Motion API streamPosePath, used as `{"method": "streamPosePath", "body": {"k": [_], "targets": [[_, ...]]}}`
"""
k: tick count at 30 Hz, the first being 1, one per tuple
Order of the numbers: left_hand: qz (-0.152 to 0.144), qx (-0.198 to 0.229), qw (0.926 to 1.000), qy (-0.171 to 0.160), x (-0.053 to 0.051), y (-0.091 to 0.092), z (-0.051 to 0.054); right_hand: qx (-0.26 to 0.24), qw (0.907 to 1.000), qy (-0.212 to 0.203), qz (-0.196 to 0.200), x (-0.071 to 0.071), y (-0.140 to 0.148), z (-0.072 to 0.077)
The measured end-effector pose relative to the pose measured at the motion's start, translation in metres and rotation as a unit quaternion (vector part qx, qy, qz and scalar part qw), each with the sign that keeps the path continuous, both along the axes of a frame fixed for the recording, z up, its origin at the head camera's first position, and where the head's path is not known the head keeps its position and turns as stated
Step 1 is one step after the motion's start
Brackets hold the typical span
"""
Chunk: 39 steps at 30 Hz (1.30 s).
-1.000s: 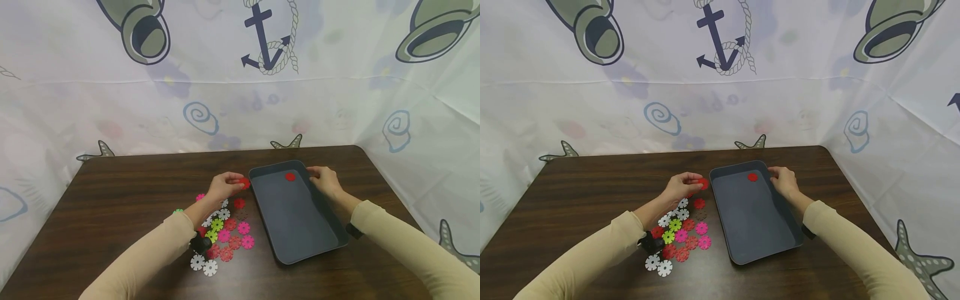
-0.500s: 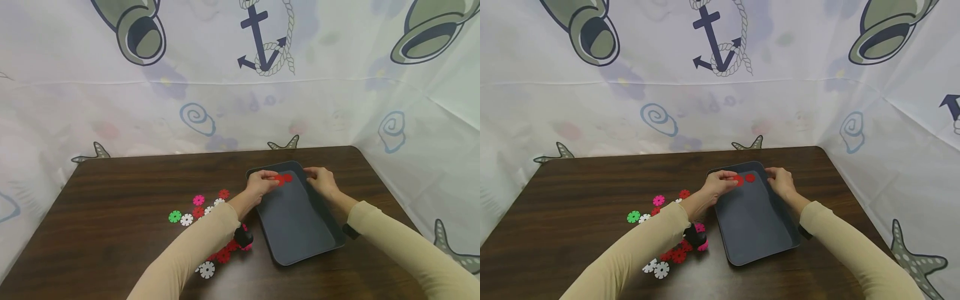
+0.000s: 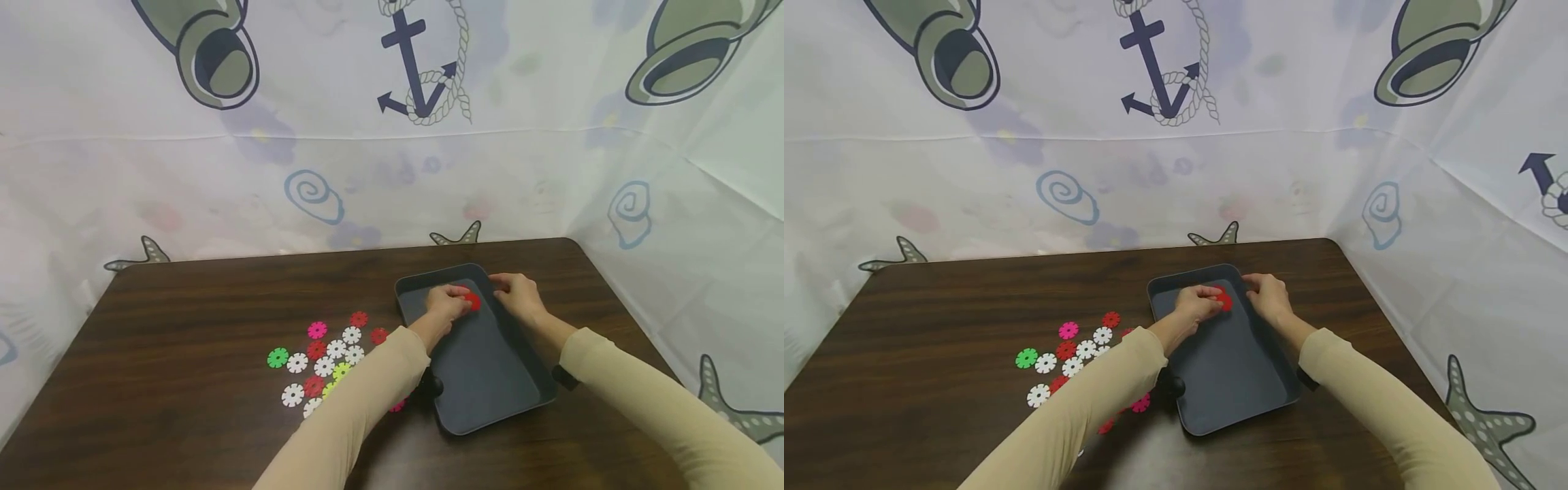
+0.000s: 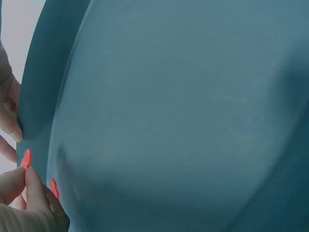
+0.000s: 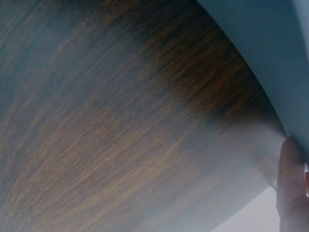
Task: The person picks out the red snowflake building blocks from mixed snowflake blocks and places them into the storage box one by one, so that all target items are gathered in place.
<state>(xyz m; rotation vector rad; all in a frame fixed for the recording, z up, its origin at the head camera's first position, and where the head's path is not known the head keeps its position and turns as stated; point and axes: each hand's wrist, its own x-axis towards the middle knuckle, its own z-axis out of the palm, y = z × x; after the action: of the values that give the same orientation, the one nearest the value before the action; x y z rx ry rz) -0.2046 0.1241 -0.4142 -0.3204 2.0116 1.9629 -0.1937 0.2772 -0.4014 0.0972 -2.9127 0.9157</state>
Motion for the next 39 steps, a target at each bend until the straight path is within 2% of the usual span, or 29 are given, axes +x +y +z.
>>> {"method": "streamPosePath", "body": {"k": [4, 11, 17, 22, 25, 31, 39], "targets": [[0.008, -0.033, 0.9994, 0.0, -0.0005, 0.0057, -0.0035, -0.002, 1.0, -0.002, -0.001, 0.0, 0.0004, -0.0008], [0.012, -0.106, 0.9942, 0.013, 0.0023, 0.007, -0.0032, -0.005, 1.0, 0.004, 0.002, -0.0001, 0.0005, -0.0002], [0.009, -0.147, 0.9884, 0.038, 0.0016, 0.0083, -0.0053, -0.002, 1.0, -0.001, 0.0, -0.0011, 0.0, -0.0014], [0.013, -0.182, 0.9817, 0.057, 0.0012, 0.0104, -0.0059, -0.001, 1.0, -0.003, 0.001, -0.0008, -0.0004, 0.0002], [0.006, -0.201, 0.9772, 0.067, 0.0009, 0.0112, -0.006, -0.002, 1.0, -0.003, -0.003, -0.0004, 0.0003, 0.0013], [-0.003, -0.222, 0.972, 0.075, -0.0006, 0.011, -0.0058, 0.002, 1.0, -0.003, -0.002, -0.0005, 0.0007, 0.0015], [-0.004, -0.229, 0.9709, 0.071, -0.0008, 0.0118, -0.0083, 0.002, 1.0, -0.008, -0.001, -0.0008, 0.0007, 0.0012]]}}
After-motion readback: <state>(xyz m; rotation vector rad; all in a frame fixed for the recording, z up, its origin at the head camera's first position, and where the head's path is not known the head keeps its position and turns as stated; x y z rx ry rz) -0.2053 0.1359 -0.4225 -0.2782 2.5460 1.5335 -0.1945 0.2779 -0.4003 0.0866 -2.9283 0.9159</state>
